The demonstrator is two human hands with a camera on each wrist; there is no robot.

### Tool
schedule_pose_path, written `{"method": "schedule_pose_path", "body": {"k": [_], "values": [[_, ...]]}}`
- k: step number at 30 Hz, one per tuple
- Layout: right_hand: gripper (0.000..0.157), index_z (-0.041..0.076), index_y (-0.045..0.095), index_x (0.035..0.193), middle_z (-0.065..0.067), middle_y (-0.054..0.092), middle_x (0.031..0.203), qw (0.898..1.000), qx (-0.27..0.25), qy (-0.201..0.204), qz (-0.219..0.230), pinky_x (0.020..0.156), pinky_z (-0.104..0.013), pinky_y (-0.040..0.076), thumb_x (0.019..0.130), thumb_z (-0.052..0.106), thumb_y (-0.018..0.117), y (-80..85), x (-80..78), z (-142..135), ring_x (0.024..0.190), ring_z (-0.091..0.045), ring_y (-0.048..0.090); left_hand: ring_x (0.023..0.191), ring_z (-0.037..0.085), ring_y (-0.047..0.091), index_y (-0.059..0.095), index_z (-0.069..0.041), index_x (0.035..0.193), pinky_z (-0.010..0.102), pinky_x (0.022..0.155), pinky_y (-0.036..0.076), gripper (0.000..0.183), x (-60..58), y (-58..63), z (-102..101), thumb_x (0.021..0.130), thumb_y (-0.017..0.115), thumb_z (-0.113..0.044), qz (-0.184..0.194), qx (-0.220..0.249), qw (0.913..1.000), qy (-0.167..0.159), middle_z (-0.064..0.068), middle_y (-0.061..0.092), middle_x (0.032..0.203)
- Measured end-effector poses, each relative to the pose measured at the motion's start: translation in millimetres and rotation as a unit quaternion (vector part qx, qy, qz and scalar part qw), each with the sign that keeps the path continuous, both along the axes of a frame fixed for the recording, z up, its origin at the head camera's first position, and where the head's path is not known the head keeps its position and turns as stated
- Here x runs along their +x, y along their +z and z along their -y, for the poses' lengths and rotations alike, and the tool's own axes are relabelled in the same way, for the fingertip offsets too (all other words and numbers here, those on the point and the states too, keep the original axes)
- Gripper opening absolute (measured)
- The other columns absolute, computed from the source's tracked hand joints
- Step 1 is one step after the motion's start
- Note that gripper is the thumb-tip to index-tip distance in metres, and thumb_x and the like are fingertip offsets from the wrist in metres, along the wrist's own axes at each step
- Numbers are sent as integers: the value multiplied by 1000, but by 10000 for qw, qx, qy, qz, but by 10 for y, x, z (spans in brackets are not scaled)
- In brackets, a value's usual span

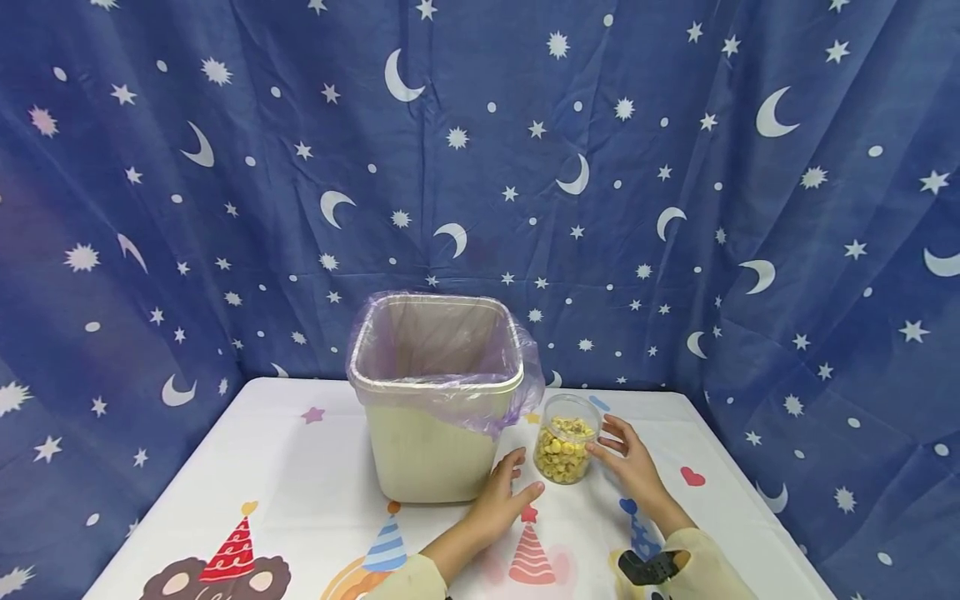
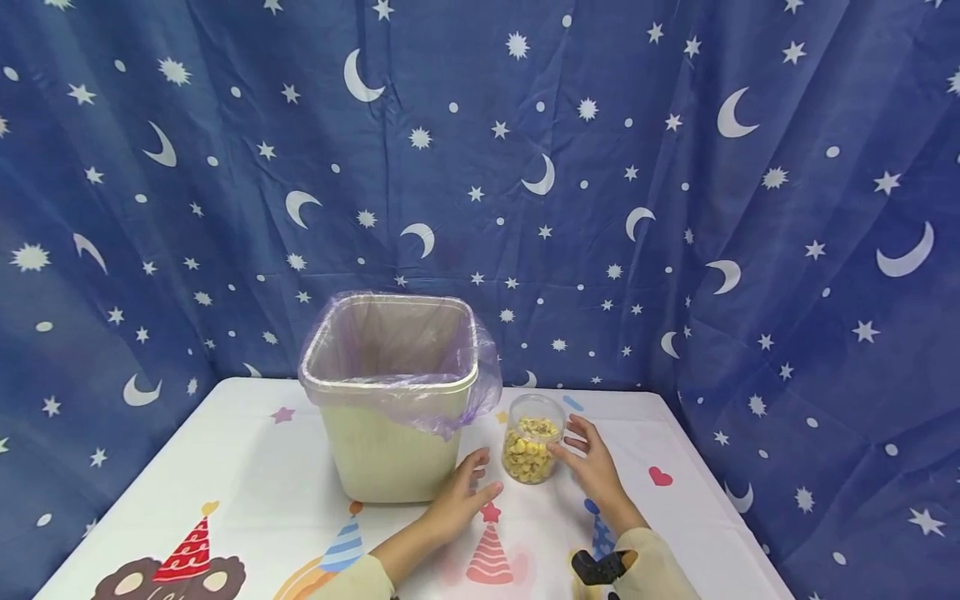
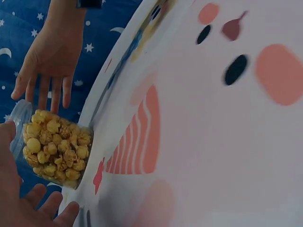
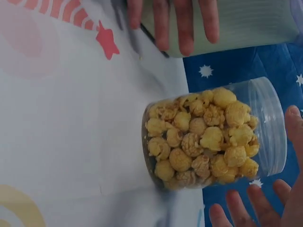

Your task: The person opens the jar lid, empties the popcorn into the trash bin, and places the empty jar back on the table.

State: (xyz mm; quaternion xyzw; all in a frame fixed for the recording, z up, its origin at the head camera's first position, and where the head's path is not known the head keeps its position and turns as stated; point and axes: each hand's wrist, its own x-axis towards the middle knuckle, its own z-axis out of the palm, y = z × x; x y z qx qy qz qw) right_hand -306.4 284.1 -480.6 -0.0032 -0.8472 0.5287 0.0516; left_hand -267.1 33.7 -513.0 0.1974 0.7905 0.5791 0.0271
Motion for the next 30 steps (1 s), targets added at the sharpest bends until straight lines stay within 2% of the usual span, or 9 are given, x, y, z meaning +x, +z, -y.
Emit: {"method": "schedule_pose_path", "body": {"k": [7, 13, 19, 30], "values": [[84, 10, 28, 153, -23, 38, 151, 9999, -74, 106, 19, 109, -56, 43, 88, 34, 75, -79, -85, -30, 134, -41, 45, 132, 43, 45, 28, 0, 151, 58, 108, 41, 72, -203, 10, -153, 96, 63, -31, -32, -177, 9995, 270, 23, 42, 148], [83, 9, 28, 153, -23, 38, 151, 9996, -217, 176, -34, 110, -55, 42, 88, 30, 76, -123, -89, -83, 135, -42, 44, 133, 47, 42, 22, 3, 152, 59, 111, 38, 78, -291, -13, -271, 95, 65, -29, 55, -239, 9995, 185, 26, 38, 149], [82, 11, 29, 154, -23, 36, 153, 9991, -258, 333, -94, 109, -53, 43, 88, 29, 75, -91, -124, -80, 136, -42, 43, 135, 45, 41, 21, 2, 153, 59, 111, 38, 82, -375, -24, -315, 93, 68, -29, 119, -248, 9991, 313, 24, 35, 152], [86, 14, 30, 154, -22, 34, 155, 9997, 44, 216, 131, 110, -56, 41, 85, 34, 77, -58, -222, -14, 138, -43, 40, 135, 47, 41, 22, 1, 153, 59, 114, 34, 88, -524, 34, -398, 88, 74, -25, 9, -222, 9994, 267, 29, 33, 151]]}}
